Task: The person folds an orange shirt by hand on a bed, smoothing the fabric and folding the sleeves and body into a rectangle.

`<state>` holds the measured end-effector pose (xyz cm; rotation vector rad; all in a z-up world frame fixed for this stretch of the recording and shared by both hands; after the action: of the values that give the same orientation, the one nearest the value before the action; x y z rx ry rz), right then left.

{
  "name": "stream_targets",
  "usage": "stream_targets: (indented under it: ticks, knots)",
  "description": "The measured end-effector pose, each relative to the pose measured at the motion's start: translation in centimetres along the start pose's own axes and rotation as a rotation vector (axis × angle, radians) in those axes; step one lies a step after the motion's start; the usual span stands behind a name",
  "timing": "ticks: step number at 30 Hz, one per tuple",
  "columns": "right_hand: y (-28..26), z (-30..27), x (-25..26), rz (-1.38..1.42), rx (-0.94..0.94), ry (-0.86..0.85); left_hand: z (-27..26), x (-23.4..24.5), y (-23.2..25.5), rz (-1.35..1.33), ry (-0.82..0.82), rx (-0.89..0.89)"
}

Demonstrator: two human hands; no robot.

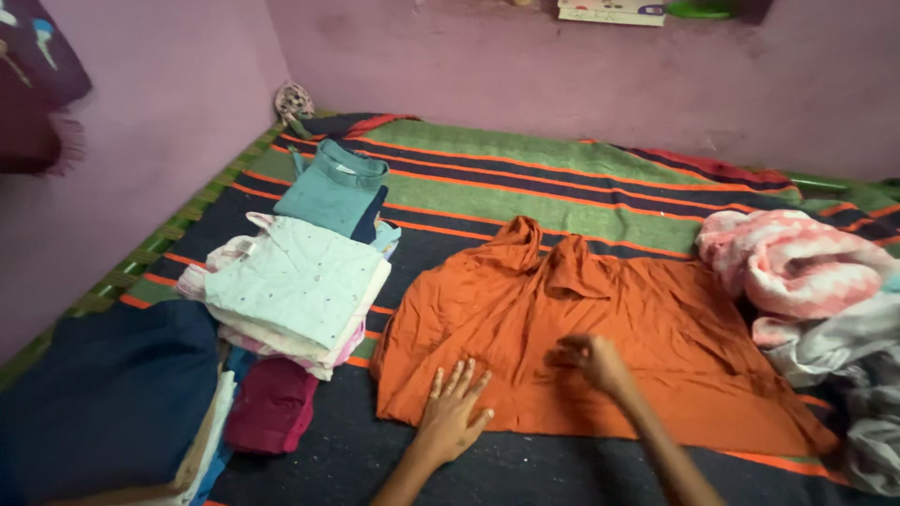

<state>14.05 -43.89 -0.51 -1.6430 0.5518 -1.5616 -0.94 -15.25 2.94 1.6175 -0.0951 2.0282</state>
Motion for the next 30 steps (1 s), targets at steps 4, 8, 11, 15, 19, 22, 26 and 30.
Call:
stream_targets:
  ticks: [4,8,11,15,19,22,26,30]
  knots:
    - [-4.2,-4.0,-3.2,0.127,0.073,0.255,3.0,0.7,-2.0,-0.098,-0.039,0.193]
    - [-8.3,-5.6,-3.7,-0.159,-0.016,0.490,6.1,3.5,-4.9,-0.181,0.270,0.505]
    - [-8.5,-6.0,-4.0,-0.146,-0.092,0.541,6.7,4.2,-5.3,0.013,0.433,0.483]
    - [-6.7,-6.4,-4.0,-0.002,0.018,0.672,6.4,1.9,-7.5,0.069,0.392,0.577]
    - [-4.0,-6.5,-4.7,0.273,0.008,0.696,6.4,-0.6,-10.9,-0.295,0.556,0.503]
    - [-3.4,-6.2,-5.1,0.660,0.020,0.695,6.9,-2.7,-12.1,-0.728,0.528,0.553]
    - [-4.5,-7.8,-4.4,0.578,0.040,0.801,7.0,-3.0,-11.7,-0.459,0.566,0.563]
    - [-5.4,-8.5,-3.9,0.280,0.007,0.834,6.4,-4.5,-12.2,-0.332,0.570,0.563]
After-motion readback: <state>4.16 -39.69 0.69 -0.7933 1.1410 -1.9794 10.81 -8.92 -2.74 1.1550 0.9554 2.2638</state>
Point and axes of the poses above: each hand's wrist, its own z-axis towards the middle knuckle, its own x-axis out of the back of the hand, y = z × x, the point moved 6 cm from there along z, towards the middle knuckle, and after that the axes turned 10 degrees about z, right-handed, at the moved point
